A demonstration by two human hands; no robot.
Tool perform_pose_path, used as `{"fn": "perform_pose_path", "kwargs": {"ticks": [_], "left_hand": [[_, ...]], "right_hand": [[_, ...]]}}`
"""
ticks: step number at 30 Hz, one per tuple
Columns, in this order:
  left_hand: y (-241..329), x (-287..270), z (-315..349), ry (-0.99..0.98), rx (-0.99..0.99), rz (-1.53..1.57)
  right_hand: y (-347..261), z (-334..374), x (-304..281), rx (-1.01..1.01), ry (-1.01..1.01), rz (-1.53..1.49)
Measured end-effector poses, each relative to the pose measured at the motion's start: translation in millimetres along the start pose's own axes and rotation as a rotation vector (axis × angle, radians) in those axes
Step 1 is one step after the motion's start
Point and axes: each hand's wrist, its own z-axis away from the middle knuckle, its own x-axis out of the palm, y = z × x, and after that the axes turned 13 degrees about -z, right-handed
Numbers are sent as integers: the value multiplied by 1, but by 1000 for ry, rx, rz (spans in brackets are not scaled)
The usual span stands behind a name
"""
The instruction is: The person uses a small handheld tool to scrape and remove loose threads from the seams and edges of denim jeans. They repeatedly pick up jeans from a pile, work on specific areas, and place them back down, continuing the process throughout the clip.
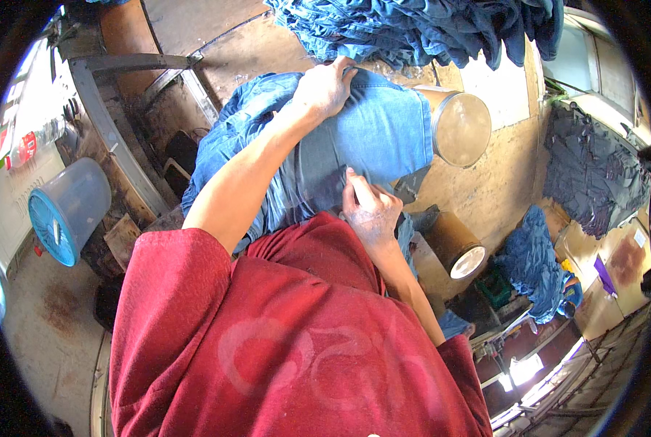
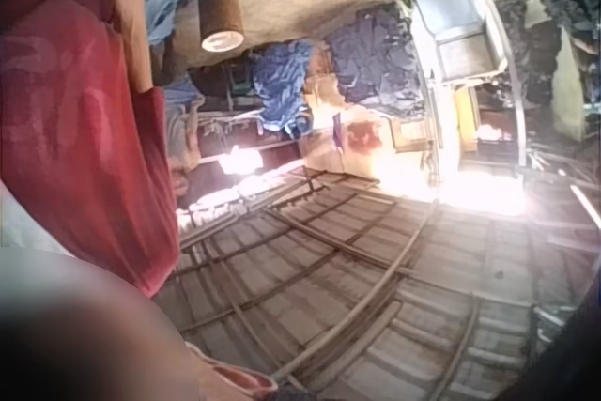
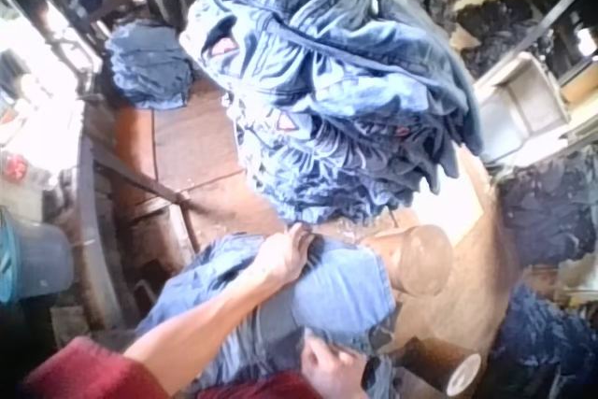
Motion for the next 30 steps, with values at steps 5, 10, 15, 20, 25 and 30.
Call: {"fn": "perform_pose_path", "kwargs": {"ticks": [5,10,15,20,25,30], "left_hand": [[-3,6,-2,35,23,-4],[-5,8,-3,34,23,-15],[-3,5,-2,-8,-17,1],[0,0,-1,20,13,-2],[-2,3,1,5,-21,13],[3,-9,1,-19,25,23]], "right_hand": [[2,-4,2,-56,154,-141],[3,-2,1,-41,39,-1],[3,0,-1,-40,130,-109],[3,0,-1,-16,52,-12],[3,2,-1,12,112,-64],[-2,0,-15,141,74,-128]]}}
